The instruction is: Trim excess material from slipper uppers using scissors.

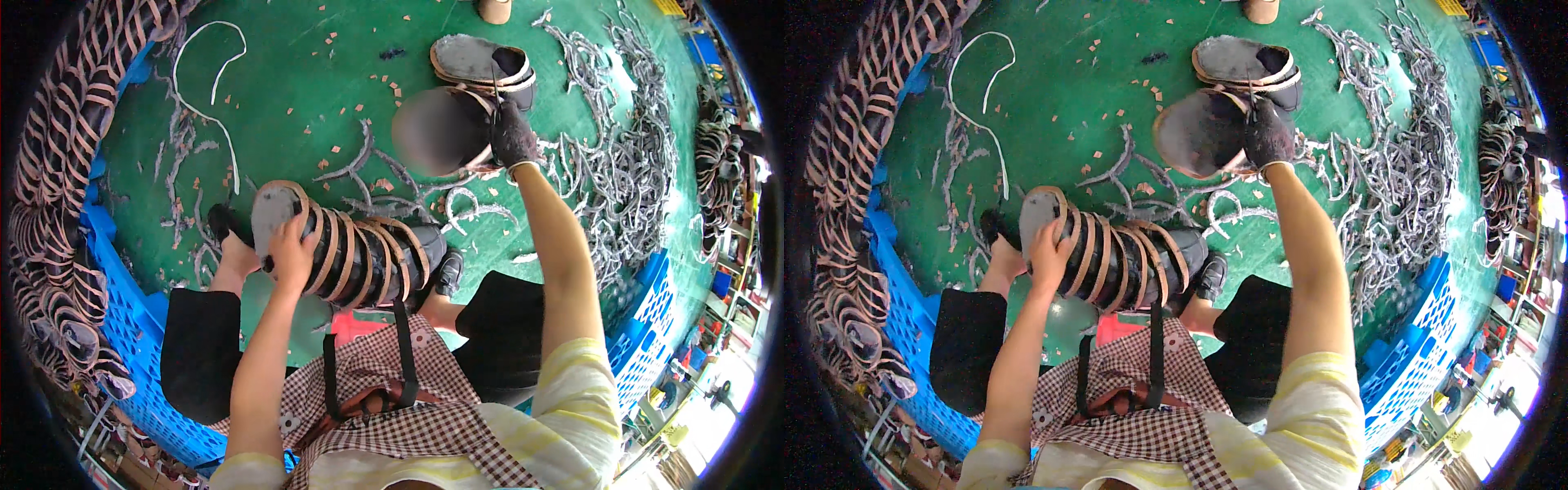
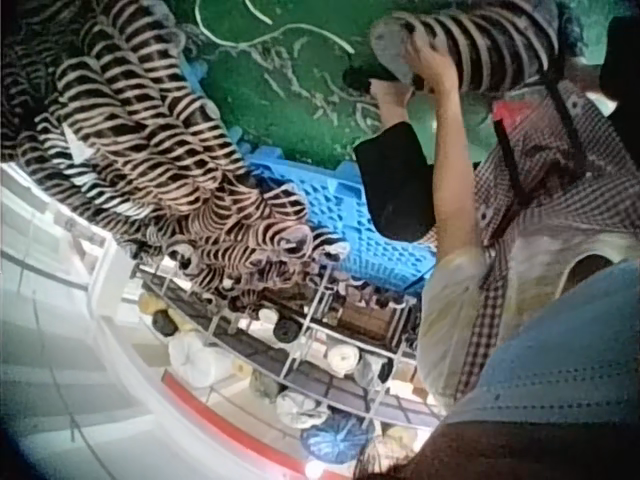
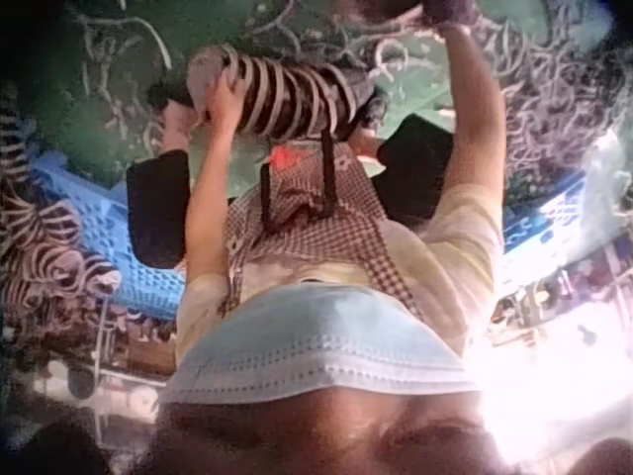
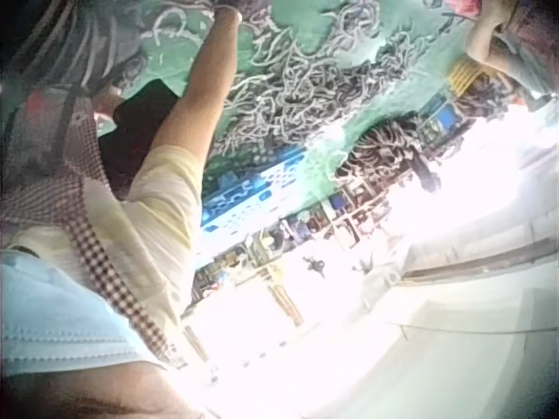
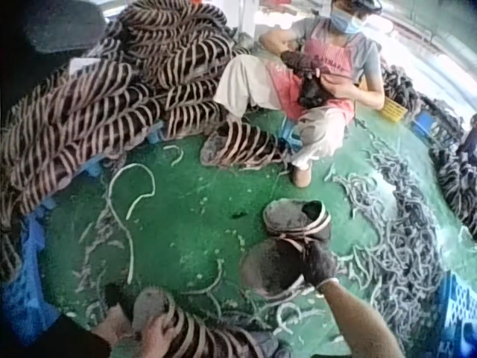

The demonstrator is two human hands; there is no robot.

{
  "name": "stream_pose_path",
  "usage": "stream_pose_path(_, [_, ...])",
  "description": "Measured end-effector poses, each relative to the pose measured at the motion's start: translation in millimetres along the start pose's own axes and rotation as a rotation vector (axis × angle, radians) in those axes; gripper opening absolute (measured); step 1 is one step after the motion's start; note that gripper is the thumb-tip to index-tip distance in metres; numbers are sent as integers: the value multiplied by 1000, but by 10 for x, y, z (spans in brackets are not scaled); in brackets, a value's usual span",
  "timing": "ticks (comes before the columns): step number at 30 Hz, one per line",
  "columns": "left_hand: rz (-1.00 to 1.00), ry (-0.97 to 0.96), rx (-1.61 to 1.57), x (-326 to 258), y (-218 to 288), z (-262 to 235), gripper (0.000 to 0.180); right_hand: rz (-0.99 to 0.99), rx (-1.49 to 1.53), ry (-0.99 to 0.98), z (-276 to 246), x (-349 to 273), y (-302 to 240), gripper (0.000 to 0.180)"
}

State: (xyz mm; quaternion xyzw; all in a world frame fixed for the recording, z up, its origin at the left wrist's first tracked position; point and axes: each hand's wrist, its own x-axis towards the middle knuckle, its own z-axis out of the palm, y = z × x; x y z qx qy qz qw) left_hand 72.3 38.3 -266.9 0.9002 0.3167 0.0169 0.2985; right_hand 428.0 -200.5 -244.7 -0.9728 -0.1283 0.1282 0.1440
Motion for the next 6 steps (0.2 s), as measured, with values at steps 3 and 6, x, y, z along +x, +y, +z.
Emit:
stream_pose_path(3, [288, 96, -255, 228, 816, -55, 38, -310, 193, 33, -267, -209, -450, 42])
stream_pose_path(6, [422, 52, -381, 362, 1314, -126, 40, -633, 297, 117, -375, -357, -740, 47])
